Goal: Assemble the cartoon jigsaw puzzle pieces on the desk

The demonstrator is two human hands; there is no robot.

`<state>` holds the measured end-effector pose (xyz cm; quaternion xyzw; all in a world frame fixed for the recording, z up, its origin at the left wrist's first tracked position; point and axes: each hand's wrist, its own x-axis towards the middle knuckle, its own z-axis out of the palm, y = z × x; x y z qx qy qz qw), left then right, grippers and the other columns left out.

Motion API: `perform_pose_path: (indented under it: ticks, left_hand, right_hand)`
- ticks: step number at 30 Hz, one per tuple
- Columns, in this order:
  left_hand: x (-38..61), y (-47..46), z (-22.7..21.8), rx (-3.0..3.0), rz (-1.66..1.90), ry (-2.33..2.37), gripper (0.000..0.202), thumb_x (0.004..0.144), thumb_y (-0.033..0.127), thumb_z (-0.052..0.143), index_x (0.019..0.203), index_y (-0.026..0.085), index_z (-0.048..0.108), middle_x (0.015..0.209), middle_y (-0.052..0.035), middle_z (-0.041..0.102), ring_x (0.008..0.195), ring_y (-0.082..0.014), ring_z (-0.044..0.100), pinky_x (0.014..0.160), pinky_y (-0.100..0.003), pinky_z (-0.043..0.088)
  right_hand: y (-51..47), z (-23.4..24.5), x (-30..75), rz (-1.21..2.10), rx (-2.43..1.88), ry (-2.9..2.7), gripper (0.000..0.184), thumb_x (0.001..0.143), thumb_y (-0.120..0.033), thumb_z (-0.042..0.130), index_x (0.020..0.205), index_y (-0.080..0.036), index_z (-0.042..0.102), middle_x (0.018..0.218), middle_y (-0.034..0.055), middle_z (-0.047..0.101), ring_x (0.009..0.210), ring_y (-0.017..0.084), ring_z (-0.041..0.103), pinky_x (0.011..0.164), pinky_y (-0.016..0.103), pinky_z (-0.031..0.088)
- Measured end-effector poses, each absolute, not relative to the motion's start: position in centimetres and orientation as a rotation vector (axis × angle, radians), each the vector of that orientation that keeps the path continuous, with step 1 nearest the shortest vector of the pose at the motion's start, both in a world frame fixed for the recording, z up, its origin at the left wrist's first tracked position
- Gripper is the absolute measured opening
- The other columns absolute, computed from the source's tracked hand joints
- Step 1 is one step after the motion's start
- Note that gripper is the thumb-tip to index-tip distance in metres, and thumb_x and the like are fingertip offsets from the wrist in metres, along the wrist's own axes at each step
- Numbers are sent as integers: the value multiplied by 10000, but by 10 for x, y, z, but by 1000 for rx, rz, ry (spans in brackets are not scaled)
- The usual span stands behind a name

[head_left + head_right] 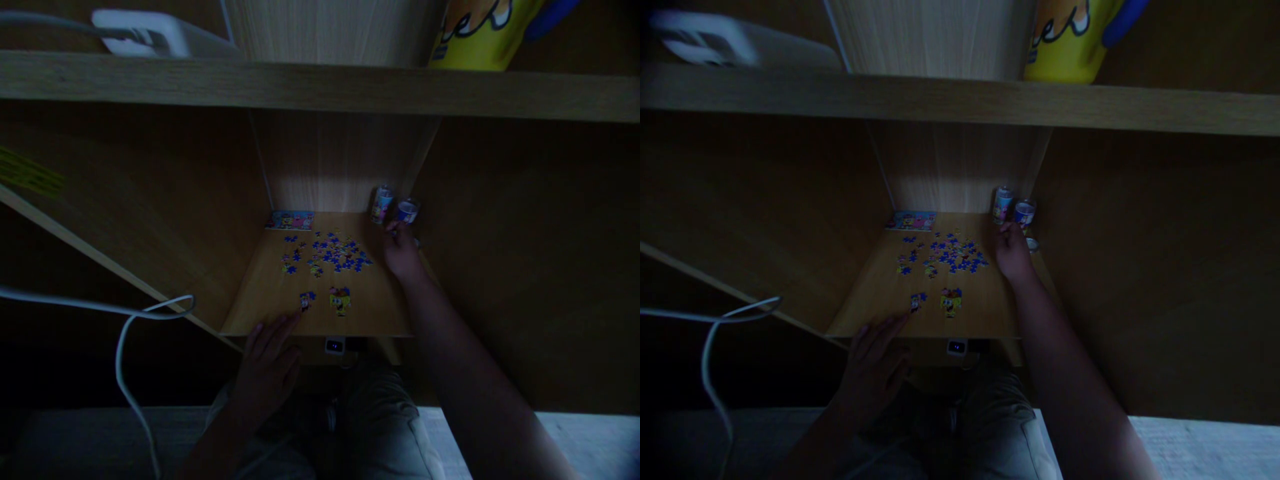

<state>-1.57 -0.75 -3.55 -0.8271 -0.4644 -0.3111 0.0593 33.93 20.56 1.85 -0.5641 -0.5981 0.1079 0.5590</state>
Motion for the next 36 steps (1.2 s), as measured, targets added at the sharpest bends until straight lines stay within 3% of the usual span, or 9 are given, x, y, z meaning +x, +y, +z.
perform_pose_path:
  ticks: [36]
  left_hand:
    - [-18,-8,-40,-2508,-899,-1408,170,1021,232,654,909,268,776,1657,-52,640,1512,-296,594,1401,-526,226]
  right_hand:
    - [204,20,339,215,-1332,-1451,108,930,-384,513,991,-295,508,993,84,684,964,297,615,948,485,533]
